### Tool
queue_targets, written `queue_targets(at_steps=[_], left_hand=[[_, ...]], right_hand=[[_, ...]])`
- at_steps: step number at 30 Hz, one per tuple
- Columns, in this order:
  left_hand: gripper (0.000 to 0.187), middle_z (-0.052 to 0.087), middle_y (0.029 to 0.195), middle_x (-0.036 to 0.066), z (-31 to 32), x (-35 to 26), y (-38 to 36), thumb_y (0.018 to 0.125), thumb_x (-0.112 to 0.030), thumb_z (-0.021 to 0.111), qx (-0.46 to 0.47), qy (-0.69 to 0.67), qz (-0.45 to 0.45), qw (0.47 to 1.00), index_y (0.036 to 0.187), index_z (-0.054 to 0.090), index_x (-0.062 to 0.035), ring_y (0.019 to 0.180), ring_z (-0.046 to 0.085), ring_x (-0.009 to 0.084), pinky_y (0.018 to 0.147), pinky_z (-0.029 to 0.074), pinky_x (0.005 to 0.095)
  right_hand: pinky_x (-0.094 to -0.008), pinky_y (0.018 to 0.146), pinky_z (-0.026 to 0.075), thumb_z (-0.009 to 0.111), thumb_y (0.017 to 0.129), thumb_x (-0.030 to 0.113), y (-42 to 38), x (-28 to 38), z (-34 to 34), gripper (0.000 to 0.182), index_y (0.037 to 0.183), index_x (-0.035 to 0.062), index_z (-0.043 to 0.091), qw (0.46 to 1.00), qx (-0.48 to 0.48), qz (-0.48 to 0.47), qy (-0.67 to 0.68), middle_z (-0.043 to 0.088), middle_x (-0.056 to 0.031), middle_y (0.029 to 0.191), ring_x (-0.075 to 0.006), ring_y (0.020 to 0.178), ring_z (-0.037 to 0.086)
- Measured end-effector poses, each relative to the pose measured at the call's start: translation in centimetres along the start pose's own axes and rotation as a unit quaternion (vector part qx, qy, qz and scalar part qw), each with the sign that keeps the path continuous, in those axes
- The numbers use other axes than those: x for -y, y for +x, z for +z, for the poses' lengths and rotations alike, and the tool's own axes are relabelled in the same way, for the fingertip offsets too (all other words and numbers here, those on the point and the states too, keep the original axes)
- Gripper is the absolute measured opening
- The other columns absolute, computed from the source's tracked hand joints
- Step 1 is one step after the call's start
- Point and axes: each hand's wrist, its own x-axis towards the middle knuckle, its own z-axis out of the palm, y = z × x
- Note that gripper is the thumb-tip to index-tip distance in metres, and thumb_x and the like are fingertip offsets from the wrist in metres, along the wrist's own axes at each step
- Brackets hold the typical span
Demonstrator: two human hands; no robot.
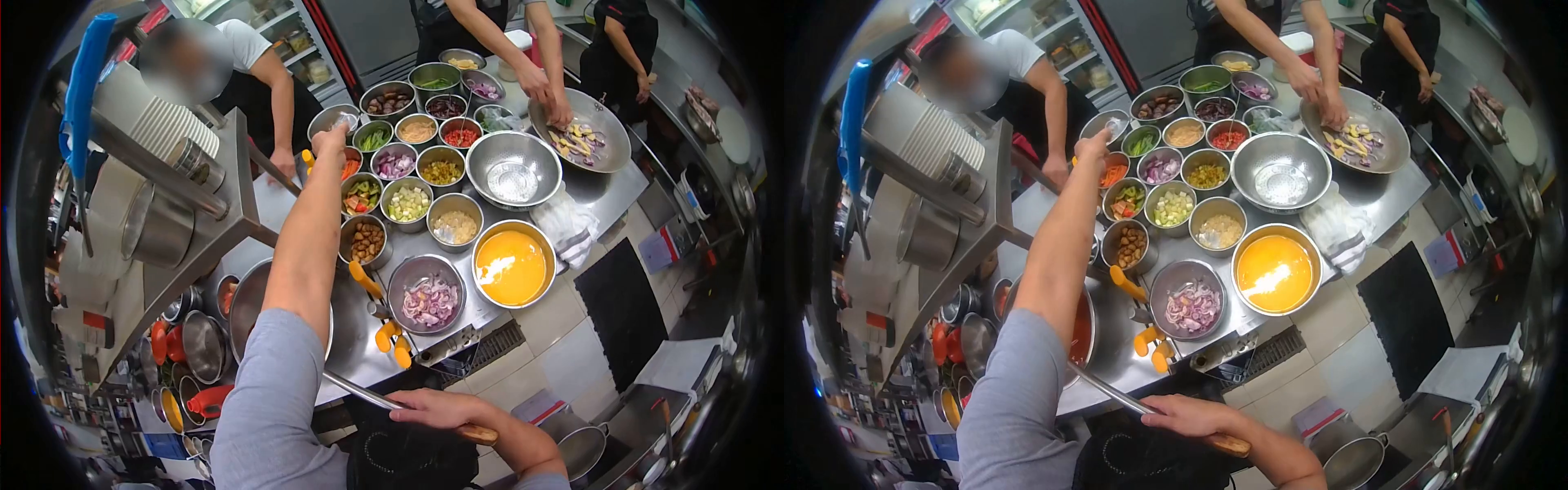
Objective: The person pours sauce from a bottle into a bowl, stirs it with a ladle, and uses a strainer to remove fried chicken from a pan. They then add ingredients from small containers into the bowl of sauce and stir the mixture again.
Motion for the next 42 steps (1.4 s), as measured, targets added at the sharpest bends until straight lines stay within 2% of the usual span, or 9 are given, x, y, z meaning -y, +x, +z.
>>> queue_targets(at_steps=[2, 13, 18, 19, 22, 25, 28, 37, 42], left_hand=[[0.023, 0.057, 0.066, 0.010, -0.5, -0.6, -0.3, 0.071, -0.016, 0.077, 0.014, -0.108, -0.065, 0.992, 0.077, 0.064, 0.0017, 0.051, 0.052, 0.0165, 0.045, 0.038, 0.0334], [0.017, 0.057, 0.066, 0.006, -1.3, 1.1, 4.7, 0.069, -0.009, 0.075, -0.036, -0.165, -0.127, 0.977, 0.075, 0.061, -0.0007, 0.048, 0.050, 0.0137, 0.043, 0.035, 0.0296], [0.024, 0.063, 0.074, 0.009, -0.9, 1.9, 6.3, 0.070, -0.013, 0.079, -0.076, -0.132, -0.055, 0.987, 0.076, 0.064, 0.0049, 0.055, 0.058, 0.0133, 0.045, 0.041, 0.0283], [0.041, 0.073, 0.093, 0.018, -1.5, 0.8, 4.9, 0.071, -0.019, 0.082, -0.067, -0.111, -0.074, 0.989, 0.093, 0.071, 0.0137, 0.084, 0.070, 0.0236, 0.075, 0.054, 0.0369], [0.042, 0.073, 0.096, 0.018, -1.8, -0.9, 1.8, 0.074, -0.019, 0.081, -0.082, -0.121, -0.018, 0.989, 0.097, 0.070, 0.0140, 0.086, 0.070, 0.0235, 0.076, 0.054, 0.0370], [0.037, 0.072, 0.101, 0.012, -0.9, -0.9, 1.2, 0.086, -0.026, 0.071, 0.019, -0.140, 0.052, 0.989, 0.102, 0.070, 0.0069, 0.094, 0.069, 0.0215, 0.079, 0.052, 0.0384], [0.032, 0.072, 0.092, 0.016, 0.2, -2.9, 2.6, 0.084, -0.030, 0.069, 0.249, 0.191, 0.089, 0.945, 0.095, 0.072, 0.0001, 0.088, 0.070, 0.0288, 0.077, 0.054, 0.0412], [0.035, 0.065, 0.103, 0.011, -30.0, -3.1, -33.5, 0.081, -0.014, 0.075, 0.206, -0.081, 0.603, 0.766, 0.113, 0.064, -0.0074, 0.091, 0.063, 0.0301, 0.080, 0.050, 0.0409], [0.038, 0.063, 0.095, 0.012, -45.1, 11.9, -39.0, 0.078, -0.001, 0.075, 0.043, -0.035, 0.403, 0.913, 0.109, 0.055, -0.0046, 0.087, 0.063, 0.0251, 0.079, 0.049, 0.0330]], right_hand=[[-0.0380, 0.085, 0.048, 0.050, 0.104, 0.037, 0.4, -0.7, -0.4, 0.045, 0.133, 0.0023, 0.051, 1.000, 0.016, 0.000, -0.003, 0.065, -0.0146, 0.101, -0.0244, 0.094, 0.061], [-0.0352, 0.070, 0.049, 0.050, 0.104, 0.035, 0.2, 1.1, -1.9, 0.038, 0.125, 0.0028, 0.053, 0.999, -0.012, 0.047, 0.018, 0.060, -0.0074, 0.083, -0.0185, 0.076, 0.059], [-0.0283, 0.052, 0.045, 0.050, 0.104, 0.030, 0.1, 2.0, -1.5, 0.032, 0.124, 0.0050, 0.053, 0.989, -0.001, 0.100, 0.110, 0.057, -0.0040, 0.076, -0.0111, 0.057, 0.054], [-0.0268, 0.048, 0.043, 0.050, 0.104, 0.029, 0.2, 1.8, -1.4, 0.029, 0.122, 0.0060, 0.053, 0.987, -0.003, 0.099, 0.126, 0.056, -0.0031, 0.075, -0.0100, 0.054, 0.053], [-0.0248, 0.042, 0.041, 0.050, 0.104, 0.027, 0.2, 2.8, -0.9, 0.024, 0.117, 0.0076, 0.054, 0.981, -0.020, 0.120, 0.153, 0.053, -0.0009, 0.072, -0.0080, 0.049, 0.050], [-0.0237, 0.041, 0.040, 0.051, 0.104, 0.027, 0.2, 4.9, -0.6, 0.020, 0.111, 0.0085, 0.054, 0.969, -0.043, 0.164, 0.178, 0.051, 0.0012, 0.071, -0.0065, 0.048, 0.047], [-0.0228, 0.040, 0.038, 0.054, 0.102, 0.027, 0.7, 4.8, 0.3, 0.020, 0.113, 0.0099, 0.055, 0.956, -0.067, 0.178, 0.221, 0.050, 0.0021, 0.071, -0.0050, 0.047, 0.044], [-0.0254, 0.038, 0.039, 0.057, 0.101, 0.024, 3.8, 7.0, 2.5, 0.032, 0.124, 0.0024, 0.052, 0.948, -0.141, 0.201, 0.204, 0.052, -0.0010, 0.071, -0.0076, 0.046, 0.045], [-0.0201, 0.032, 0.033, 0.052, 0.103, 0.022, 5.3, 6.9, 4.2, 0.018, 0.110, 0.0058, 0.055, 0.945, -0.166, 0.168, 0.228, 0.052, -0.0023, 0.069, -0.0059, 0.040, 0.040]])
